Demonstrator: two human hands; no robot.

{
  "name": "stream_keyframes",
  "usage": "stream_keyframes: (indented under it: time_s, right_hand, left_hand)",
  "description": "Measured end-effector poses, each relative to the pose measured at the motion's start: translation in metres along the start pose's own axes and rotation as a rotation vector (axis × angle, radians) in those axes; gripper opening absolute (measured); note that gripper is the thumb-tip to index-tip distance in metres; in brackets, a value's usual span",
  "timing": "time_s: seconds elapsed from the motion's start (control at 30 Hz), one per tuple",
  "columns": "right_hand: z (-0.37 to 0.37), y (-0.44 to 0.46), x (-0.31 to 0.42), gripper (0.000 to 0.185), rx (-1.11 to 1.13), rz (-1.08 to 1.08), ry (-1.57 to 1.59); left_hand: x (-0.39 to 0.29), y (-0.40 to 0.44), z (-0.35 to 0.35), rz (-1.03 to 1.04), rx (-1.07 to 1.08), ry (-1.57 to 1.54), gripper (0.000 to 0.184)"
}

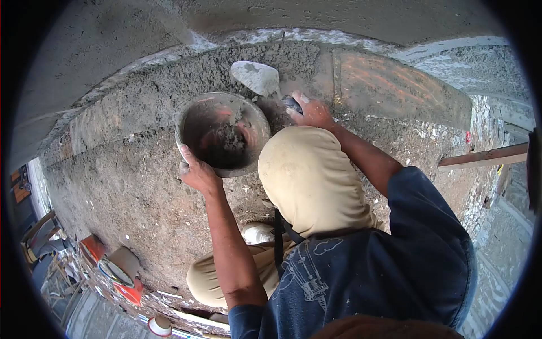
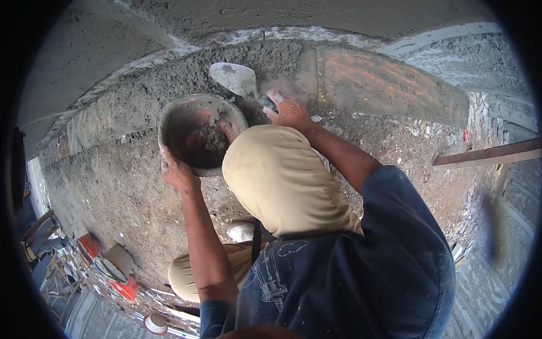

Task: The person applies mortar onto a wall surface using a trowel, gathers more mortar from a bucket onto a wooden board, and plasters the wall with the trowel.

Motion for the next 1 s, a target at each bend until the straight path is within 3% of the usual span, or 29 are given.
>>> stream_keyframes:
  time_s: [0.03,0.07,0.2,0.23,0.27,0.4,0.5,0.6,0.7,0.8,0.9,1.0]
  right_hand:
    - [-0.004,-0.013,-0.04,0.058,-0.111,0.098,-0.03]
    - [-0.01,-0.026,-0.074,0.06,-0.226,0.197,-0.059]
    - [0.002,-0.082,-0.141,0.069,-0.313,0.464,0.046]
    - [0.02,-0.088,-0.151,0.07,-0.29,0.484,0.102]
    - [0.029,-0.089,-0.142,0.071,-0.265,0.503,0.157]
    - [0.062,-0.046,-0.1,0.067,0.057,0.301,-0.038]
    - [0.017,-0.04,-0.096,0.065,-0.398,0.407,-0.095]
    - [-0.013,-0.026,-0.14,0.06,-0.465,0.649,-0.015]
    - [0.0,0.018,-0.139,0.05,-0.323,0.634,-0.164]
    - [0.005,0.036,-0.092,0.048,-0.209,0.71,-0.059]
    - [0.019,0.048,-0.095,0.042,-0.165,0.649,-0.137]
    - [0.053,0.079,-0.028,0.036,0.039,0.484,-0.21]
  left_hand:
    - [0.021,0.004,-0.014,-0.079,0.021,0.05,0.058]
    - [0.024,0.004,-0.021,-0.057,0.014,-0.095,0.061]
    - [0.037,0.025,-0.058,-0.257,-0.062,-0.28,0.063]
    - [0.036,0.04,-0.062,-0.141,0.01,-0.382,0.066]
    - [0.034,0.043,-0.081,-0.245,-0.13,-0.238,0.07]
    - [0.04,0.084,-0.139,-0.21,-0.416,0.098,0.08]
    - [0.065,0.11,-0.166,-0.232,-0.453,0.334,0.079]
    - [0.095,0.128,-0.181,-0.17,-0.511,0.342,0.078]
    - [0.092,0.128,-0.186,-0.316,-0.493,0.296,0.076]
    - [0.112,0.155,-0.205,-0.279,-0.47,0.296,0.083]
    - [0.084,0.151,-0.196,-0.276,-0.444,0.171,0.079]
    - [0.07,0.155,-0.188,-0.25,-0.397,0.212,0.081]
Point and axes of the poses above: each hand's wrist, its own y-axis towards the middle knuckle, its own z-axis out of the palm, x = y × z, the point moved 9 cm from there along y, towards the middle knuckle, and after that the axes turned 13 degrees about y, right-handed, at the moved point
